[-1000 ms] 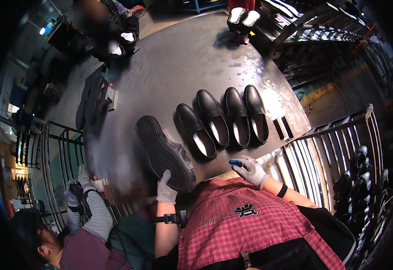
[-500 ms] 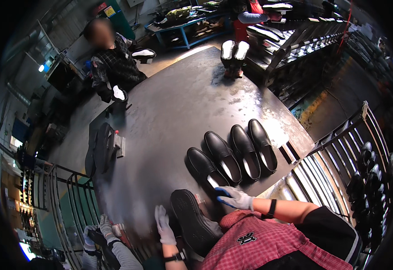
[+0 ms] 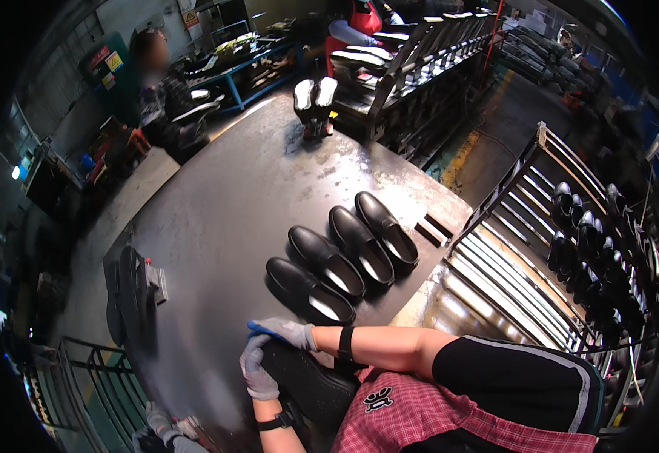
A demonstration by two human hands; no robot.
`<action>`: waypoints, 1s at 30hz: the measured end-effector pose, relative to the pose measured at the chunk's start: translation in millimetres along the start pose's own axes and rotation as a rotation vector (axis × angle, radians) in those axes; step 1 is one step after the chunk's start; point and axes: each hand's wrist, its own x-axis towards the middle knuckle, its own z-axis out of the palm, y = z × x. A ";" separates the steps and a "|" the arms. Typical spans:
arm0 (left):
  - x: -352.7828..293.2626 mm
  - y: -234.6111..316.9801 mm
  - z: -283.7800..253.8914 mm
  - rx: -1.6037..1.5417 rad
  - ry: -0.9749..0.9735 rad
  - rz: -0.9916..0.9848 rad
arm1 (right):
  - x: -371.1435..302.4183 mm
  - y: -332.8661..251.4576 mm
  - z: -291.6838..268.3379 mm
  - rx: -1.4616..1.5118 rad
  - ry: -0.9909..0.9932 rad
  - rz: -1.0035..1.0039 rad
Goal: The recorder uses a handheld tool to clean or brush the soles of black leather shoes on a metal table.
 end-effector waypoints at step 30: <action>-186.2 98.0 -6.8 0.602 0.548 0.203 | -38.3 1.0 -28.4 -1.594 -0.526 -1.131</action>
